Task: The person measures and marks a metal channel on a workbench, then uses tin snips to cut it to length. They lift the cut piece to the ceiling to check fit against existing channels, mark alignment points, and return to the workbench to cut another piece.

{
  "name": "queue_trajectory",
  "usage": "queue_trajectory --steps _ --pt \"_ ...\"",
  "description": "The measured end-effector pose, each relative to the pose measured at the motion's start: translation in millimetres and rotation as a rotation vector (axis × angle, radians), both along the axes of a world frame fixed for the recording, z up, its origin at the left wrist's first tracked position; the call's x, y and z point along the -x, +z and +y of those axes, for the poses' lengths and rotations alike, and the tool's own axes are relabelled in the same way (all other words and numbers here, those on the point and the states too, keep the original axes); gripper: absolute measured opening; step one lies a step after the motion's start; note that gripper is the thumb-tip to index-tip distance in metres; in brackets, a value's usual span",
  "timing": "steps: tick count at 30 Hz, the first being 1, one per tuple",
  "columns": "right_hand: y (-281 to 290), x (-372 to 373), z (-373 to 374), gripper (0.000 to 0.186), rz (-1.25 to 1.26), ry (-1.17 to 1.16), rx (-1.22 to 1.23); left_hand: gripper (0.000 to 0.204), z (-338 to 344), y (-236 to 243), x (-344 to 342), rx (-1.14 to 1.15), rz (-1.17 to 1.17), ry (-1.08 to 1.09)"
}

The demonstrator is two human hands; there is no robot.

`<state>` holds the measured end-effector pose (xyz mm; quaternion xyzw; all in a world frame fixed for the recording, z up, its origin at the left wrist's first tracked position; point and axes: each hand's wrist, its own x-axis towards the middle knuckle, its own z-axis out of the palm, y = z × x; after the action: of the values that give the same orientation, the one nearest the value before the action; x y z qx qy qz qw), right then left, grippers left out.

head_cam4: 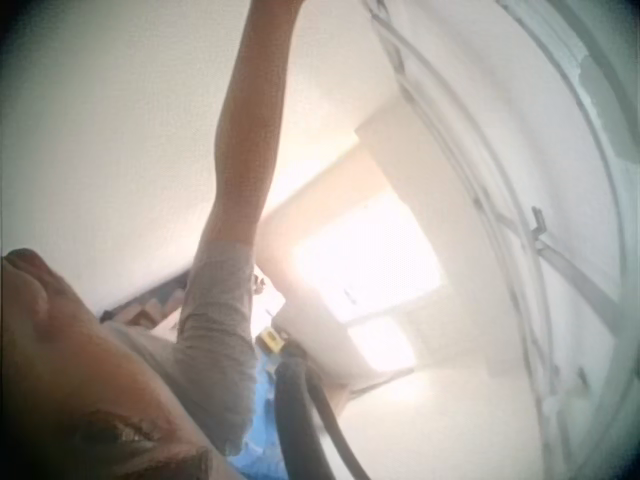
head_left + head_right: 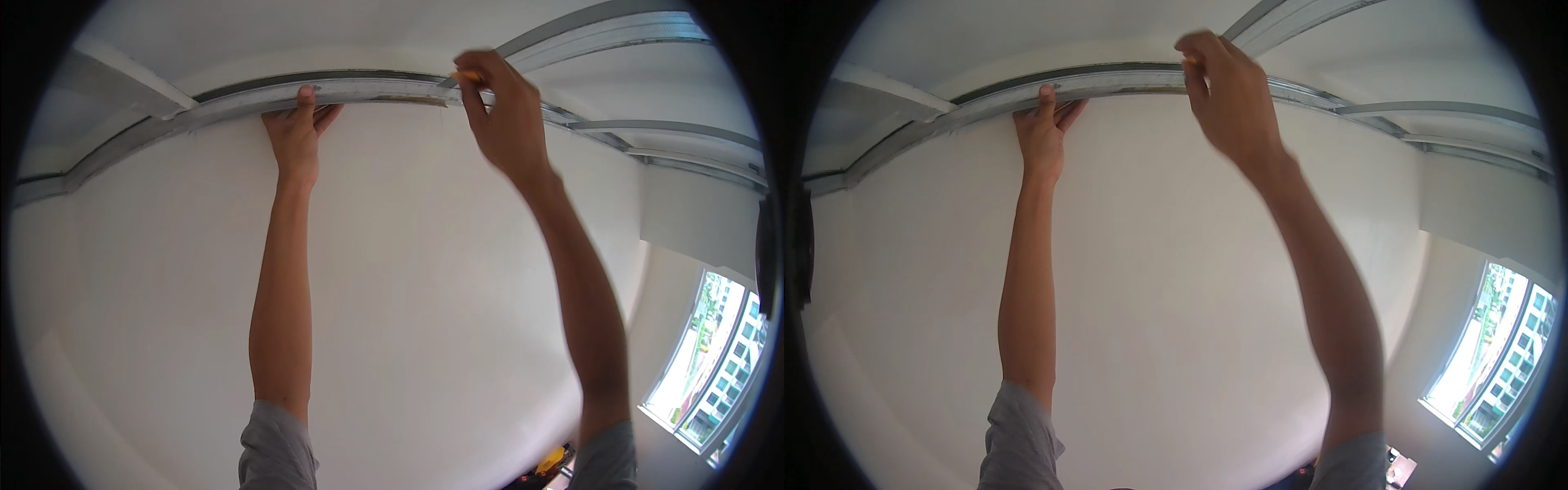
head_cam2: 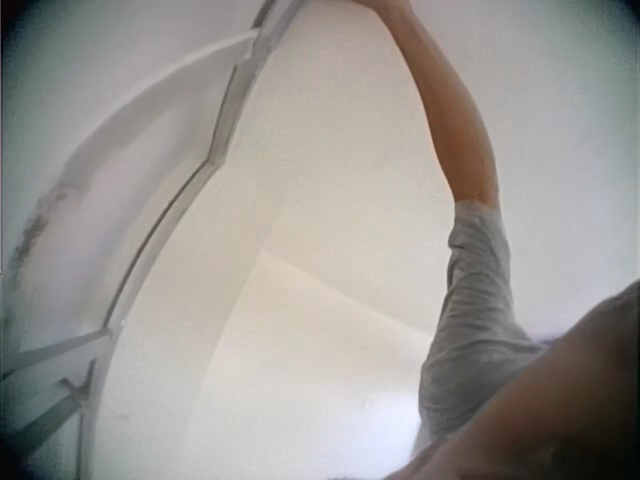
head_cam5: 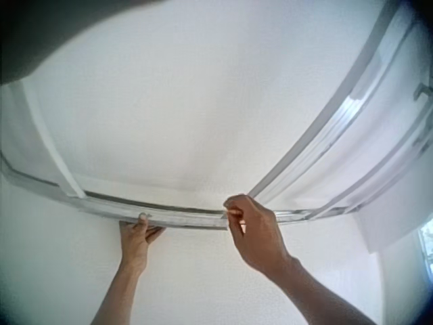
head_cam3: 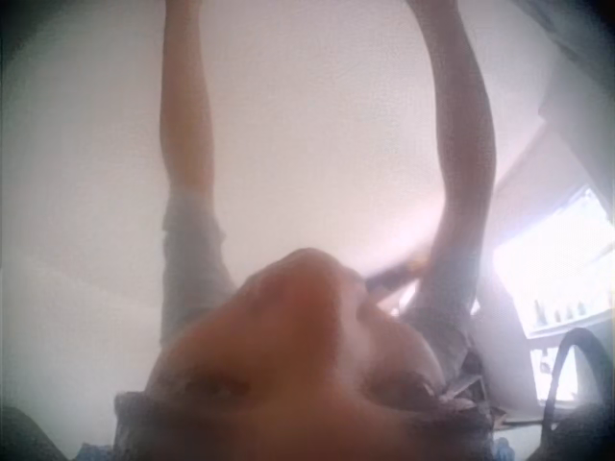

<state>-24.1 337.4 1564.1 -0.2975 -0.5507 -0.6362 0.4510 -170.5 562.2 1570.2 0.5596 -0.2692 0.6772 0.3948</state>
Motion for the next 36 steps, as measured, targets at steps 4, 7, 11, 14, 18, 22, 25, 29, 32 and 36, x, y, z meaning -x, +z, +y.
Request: queue_trajectory --steps 4,7,11,14,18,22,25,29,32,36 --pt "69 9 8 0.008 0.117 -0.413 0.350 0.075 0 -2 0 0.000 -0.012 0.006" --pt "94 12 18 0.009 0.130 -0.566 0.399 0.064 -2 -1 1 -0.021 -0.042 -0.039" --pt "115 14 28 0.009 0.179 -0.765 0.446 0.055 -5 0 0 0.039 -0.068 -0.034" --pt "119 14 30 0.007 0.288 -0.797 0.542 0.053 -6 0 0 0.046 -0.081 -0.032" --pt "111 15 31 0.012 0.326 -0.854 0.567 0.073 -6 0 1 0.003 -0.024 -0.024" --pt "109 15 36 0.008 0.313 -0.908 0.514 0.079 -5 -1 -1 0.026 -0.063 -0.022" --pt "116 14 35 0.006 0.181 -0.984 0.529 0.076 -2 -1 -4 0.027 -0.062 -0.020" --pt "134 15 14 0.007 0.078 -0.940 0.539 0.060 1 1 -6 0.046 -0.070 -0.075" --pt "137 17 0 0.007 0.094 -0.702 0.529 0.062 0 1 -7 0.024 -0.069 -0.052" --pt "119 17 5 0.004 0.184 -0.758 0.592 0.063 -4 0 -7 0.059 -0.088 -0.053"
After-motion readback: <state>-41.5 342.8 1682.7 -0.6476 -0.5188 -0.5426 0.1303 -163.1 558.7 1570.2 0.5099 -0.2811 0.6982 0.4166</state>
